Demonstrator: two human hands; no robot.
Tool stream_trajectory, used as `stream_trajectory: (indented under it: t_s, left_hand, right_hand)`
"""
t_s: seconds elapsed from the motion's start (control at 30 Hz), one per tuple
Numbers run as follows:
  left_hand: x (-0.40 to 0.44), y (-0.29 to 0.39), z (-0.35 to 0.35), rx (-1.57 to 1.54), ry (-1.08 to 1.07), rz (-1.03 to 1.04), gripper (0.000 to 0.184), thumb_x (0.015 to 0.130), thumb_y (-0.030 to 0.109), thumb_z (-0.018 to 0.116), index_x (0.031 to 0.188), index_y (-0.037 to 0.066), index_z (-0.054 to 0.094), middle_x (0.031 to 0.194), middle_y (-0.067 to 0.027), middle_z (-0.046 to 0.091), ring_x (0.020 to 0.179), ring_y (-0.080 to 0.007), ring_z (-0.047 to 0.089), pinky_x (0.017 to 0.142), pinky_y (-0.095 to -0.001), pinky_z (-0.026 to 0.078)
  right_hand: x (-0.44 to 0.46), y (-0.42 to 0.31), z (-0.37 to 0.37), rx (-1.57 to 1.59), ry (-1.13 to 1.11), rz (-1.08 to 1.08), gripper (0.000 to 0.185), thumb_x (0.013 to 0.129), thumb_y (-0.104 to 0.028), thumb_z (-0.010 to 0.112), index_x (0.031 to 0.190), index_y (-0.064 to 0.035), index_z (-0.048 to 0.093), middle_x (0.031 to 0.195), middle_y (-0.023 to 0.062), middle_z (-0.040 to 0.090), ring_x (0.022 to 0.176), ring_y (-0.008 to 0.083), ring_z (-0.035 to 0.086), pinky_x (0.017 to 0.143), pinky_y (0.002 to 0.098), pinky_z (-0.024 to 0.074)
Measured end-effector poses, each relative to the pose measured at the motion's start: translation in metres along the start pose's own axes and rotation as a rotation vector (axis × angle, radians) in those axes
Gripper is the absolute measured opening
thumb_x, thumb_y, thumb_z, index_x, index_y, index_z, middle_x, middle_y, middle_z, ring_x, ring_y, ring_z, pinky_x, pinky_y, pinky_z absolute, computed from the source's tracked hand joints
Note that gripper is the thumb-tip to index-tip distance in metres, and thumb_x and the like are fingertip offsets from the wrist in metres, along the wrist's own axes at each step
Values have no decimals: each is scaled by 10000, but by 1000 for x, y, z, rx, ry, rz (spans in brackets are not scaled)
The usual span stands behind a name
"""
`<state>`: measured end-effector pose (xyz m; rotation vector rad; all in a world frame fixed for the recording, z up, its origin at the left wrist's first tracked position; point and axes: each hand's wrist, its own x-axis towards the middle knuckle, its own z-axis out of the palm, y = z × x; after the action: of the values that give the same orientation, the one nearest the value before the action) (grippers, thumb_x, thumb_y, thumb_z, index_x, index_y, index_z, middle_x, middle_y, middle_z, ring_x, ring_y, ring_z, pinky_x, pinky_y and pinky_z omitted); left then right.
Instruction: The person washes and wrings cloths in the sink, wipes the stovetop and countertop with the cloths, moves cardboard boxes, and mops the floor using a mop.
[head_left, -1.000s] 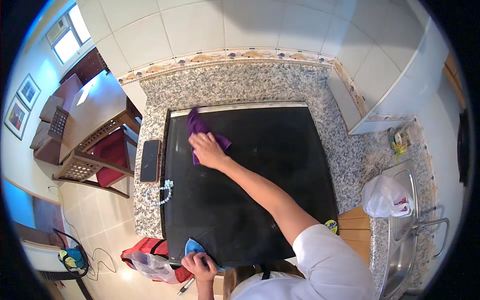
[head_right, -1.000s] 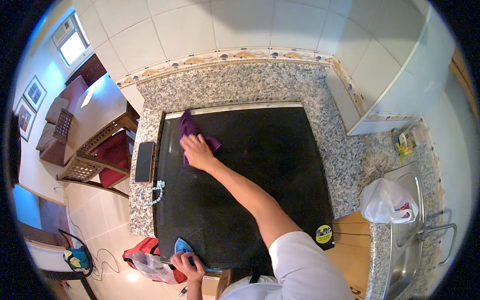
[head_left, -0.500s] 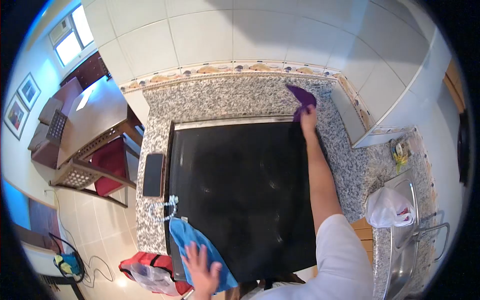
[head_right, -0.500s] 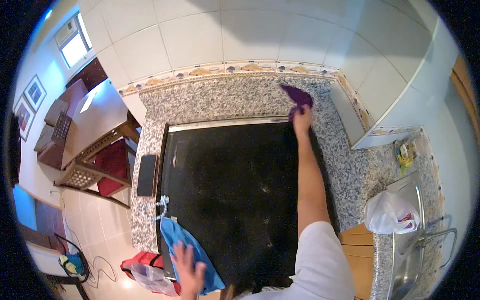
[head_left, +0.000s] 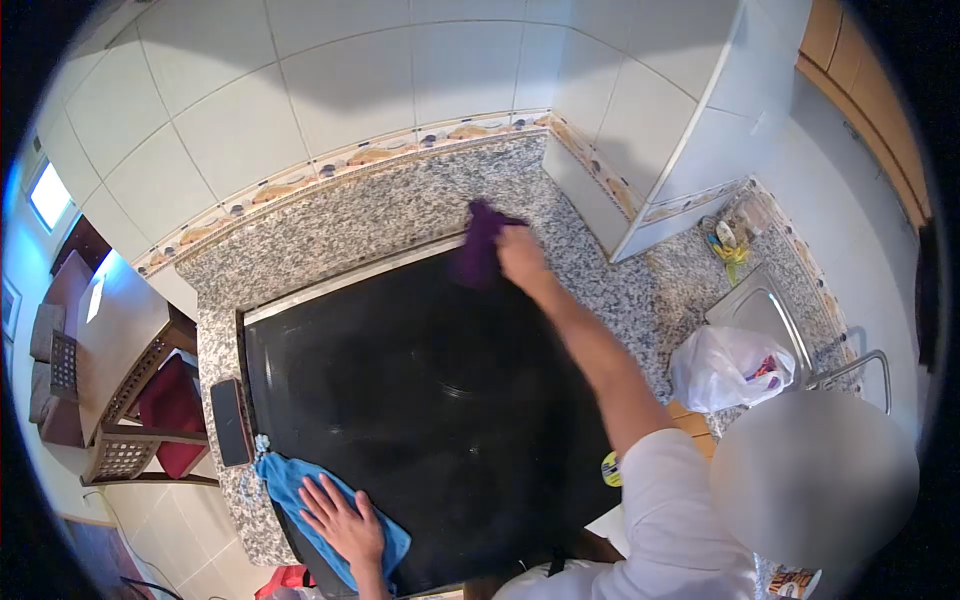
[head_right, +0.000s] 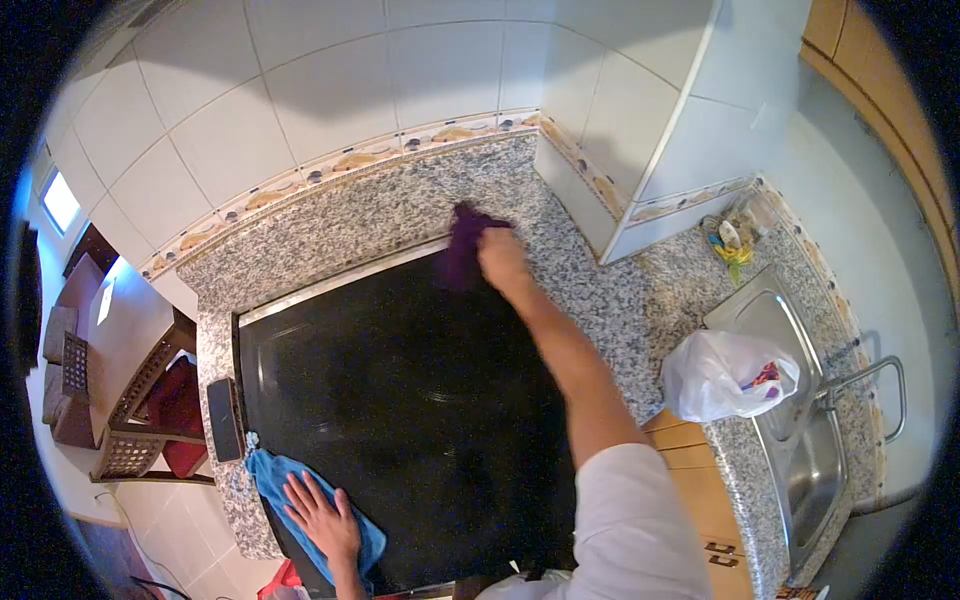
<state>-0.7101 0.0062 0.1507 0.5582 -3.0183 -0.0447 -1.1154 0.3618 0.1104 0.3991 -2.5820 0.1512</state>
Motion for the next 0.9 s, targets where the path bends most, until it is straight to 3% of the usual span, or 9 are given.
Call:
stream_trajectory:
  t_s: [0.07, 0.17, 0.23, 0.27, 0.37, 0.5, 0.57, 0.7, 0.9]
  left_hand:
    - [6, 8, 1, 55, 15, -67, 592, 911, 381, 344, 1386, 43, 244, 1461, -151, 170, 1355, -305, 130, 1081, -469, 73]
    - [10, 26, 3, 45, 8, -138, 573, 915, 360, 335, 1387, 46, 247, 1462, -146, 170, 1355, -302, 128, 1081, -468, 75]
    - [19, 44, 5, 36, 21, -145, 563, 919, 356, 327, 1385, 48, 254, 1461, -144, 173, 1355, -300, 127, 1081, -468, 76]
    - [24, 53, 5, 23, 20, -123, 562, 919, 358, 325, 1383, 47, 257, 1461, -145, 174, 1355, -300, 128, 1081, -468, 74]
    - [31, 70, 3, 9, 21, -114, 560, 921, 365, 320, 1378, 45, 268, 1459, -149, 178, 1355, -301, 128, 1083, -468, 67]
    - [39, 76, 7, -7, 53, -165, 571, 914, 384, 325, 1378, 55, 273, 1456, -139, 191, 1355, -292, 133, 1086, -462, 64]
    - [40, 77, 5, -48, 41, -183, 580, 888, 372, 383, 1367, 56, 303, 1451, -154, 198, 1350, -299, 148, 1085, -467, 66]
    - [40, 75, 8, -51, 47, -166, 592, 875, 374, 409, 1367, 61, 304, 1452, -134, 208, 1350, -293, 154, 1084, -466, 75]
    - [40, 73, 13, -16, 72, -155, 587, 877, 392, 407, 1371, 91, 309, 1449, -110, 229, 1343, -287, 180, 1078, -469, 109]
  right_hand:
    - [-45, 35, -63, 225, -24, -43, 259, 708, -93, 523, 929, 34, 569, 934, 210, 535, 854, 374, 532, 795, 452, 450]
    - [-114, 27, -161, 144, -589, 253, 347, 681, -147, 555, 988, 12, 581, 1023, 202, 529, 993, 368, 508, 866, 448, 426]
    - [-135, 32, -192, 140, -765, 234, 432, 701, -220, 581, 1064, 12, 560, 1126, 214, 489, 1124, 370, 423, 953, 510, 332]
    - [-133, 41, -188, 138, -764, 221, 432, 701, -220, 581, 1064, 12, 560, 1126, 214, 489, 1124, 370, 423, 953, 510, 332]
    - [-136, 88, -81, 81, -142, 176, 587, 780, -316, 553, 1253, 5, 417, 1324, 269, 296, 1274, 420, 208, 1029, 558, 174]
    - [-26, 60, -29, -5, -62, 430, 570, 848, -337, 463, 1284, 19, 374, 1401, 267, 204, 1307, 429, 146, 1049, 542, 136]
    - [33, 39, -11, 38, -132, 476, 577, 849, -348, 458, 1319, -32, 344, 1399, 267, 212, 1313, 414, 159, 1046, 508, 178]
    - [67, -5, 41, 34, -19, 77, 479, 822, -334, 473, 1240, -100, 469, 1356, 162, 347, 1247, 340, 308, 1004, 508, 241]
    - [27, 91, -13, -364, -70, 195, 307, 770, -242, 498, 946, -37, 643, 1026, 122, 553, 987, 259, 459, 786, 419, 333]
